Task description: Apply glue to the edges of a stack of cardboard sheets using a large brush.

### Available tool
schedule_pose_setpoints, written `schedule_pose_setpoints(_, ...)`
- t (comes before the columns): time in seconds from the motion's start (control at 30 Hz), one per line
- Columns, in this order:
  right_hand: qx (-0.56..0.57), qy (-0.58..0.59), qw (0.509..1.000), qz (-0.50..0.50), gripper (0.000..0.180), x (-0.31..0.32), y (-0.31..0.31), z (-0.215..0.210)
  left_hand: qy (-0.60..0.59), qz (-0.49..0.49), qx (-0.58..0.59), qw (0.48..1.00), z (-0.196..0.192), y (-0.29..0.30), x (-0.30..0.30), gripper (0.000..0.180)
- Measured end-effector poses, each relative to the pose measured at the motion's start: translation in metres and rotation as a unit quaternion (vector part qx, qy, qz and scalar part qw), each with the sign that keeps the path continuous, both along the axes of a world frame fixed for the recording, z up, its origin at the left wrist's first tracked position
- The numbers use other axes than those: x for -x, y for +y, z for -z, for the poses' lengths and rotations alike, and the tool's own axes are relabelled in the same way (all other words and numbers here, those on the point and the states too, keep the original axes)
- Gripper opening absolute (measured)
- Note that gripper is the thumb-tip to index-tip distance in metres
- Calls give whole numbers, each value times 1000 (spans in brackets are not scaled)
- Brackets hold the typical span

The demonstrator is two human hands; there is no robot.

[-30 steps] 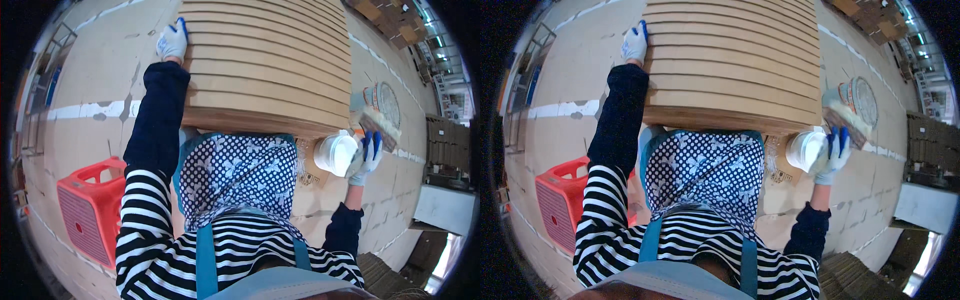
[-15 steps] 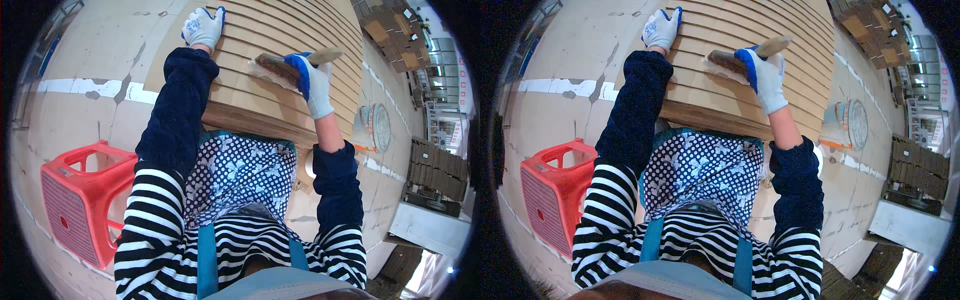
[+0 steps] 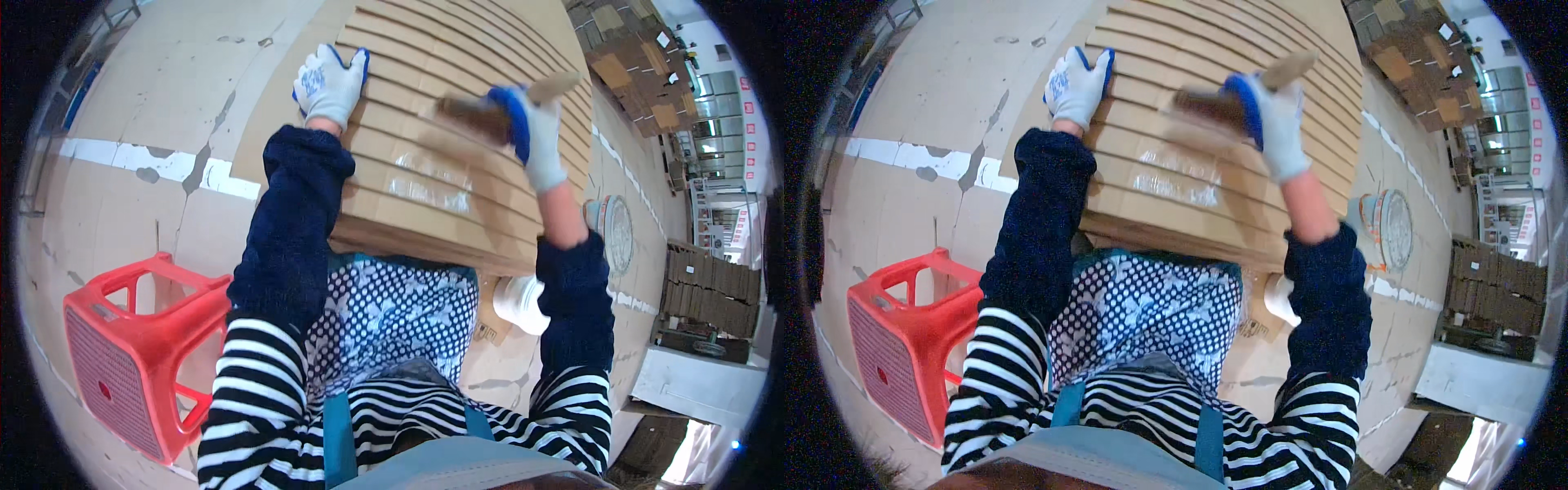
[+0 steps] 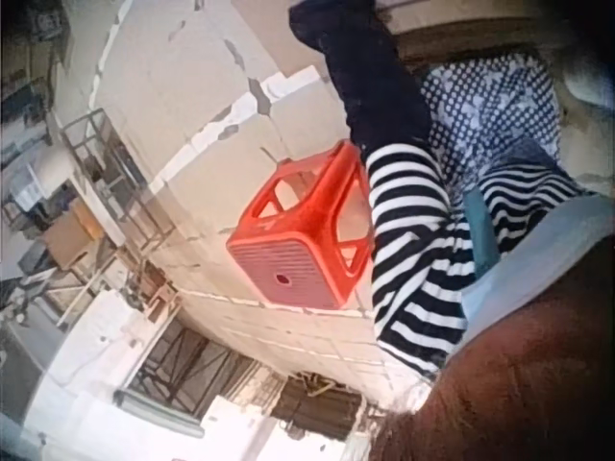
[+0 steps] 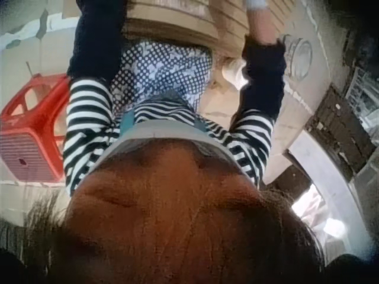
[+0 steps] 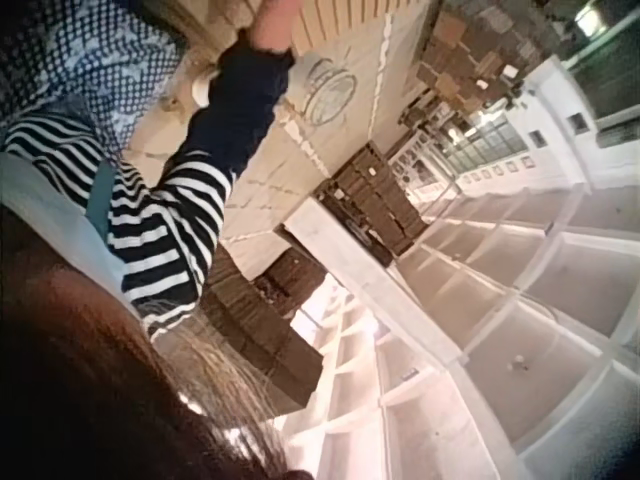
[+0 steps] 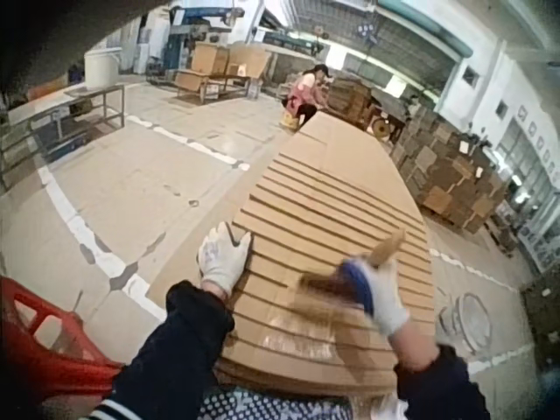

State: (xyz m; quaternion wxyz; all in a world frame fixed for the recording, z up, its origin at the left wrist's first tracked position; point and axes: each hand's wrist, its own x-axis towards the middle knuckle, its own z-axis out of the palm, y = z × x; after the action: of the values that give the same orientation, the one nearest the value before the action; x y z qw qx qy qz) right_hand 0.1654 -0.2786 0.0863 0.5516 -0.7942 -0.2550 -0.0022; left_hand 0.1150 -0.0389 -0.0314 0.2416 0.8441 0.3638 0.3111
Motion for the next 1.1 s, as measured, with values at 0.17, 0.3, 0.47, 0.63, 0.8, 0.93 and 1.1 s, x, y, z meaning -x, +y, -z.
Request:
schedule_pose_setpoints(0.17, 133, -227, 952, 157, 32, -156, 39, -11, 12, 12, 10, 1000, -9, -6, -1, 48)
schedule_pose_setpoints(0.3, 163, -297, 918, 207, 33, -197, 60, -11, 5, 10, 3, 1000, -9, -6, -2, 46)
schedule_pose_setpoints(0.47, 146, -190, 961, 139, 41, -189, 56, -1, 0, 19, 5, 1000, -12, -8, -5, 52)
schedule_pose_setpoints(0.63, -3, -50, 998, -33, 30, -89, 15, 55, 21, 24, 15, 999, -14, -3, 3, 55)
schedule_pose_setpoints(0.8, 97, -87, 989, -71, 12, -92, 7, 22, 2, 11, -4, 1000, -9, -3, 2, 50)
schedule_pose_setpoints(0.93, 89, -222, 969, 61, 27, -184, 63, -29, 1, 16, 2, 1000, -7, -5, -5, 53)
schedule_pose_setpoints(1.1, 203, -271, 932, 128, 38, -230, 80, -14, -13, 23, 2, 1000, -11, -7, -6, 59)
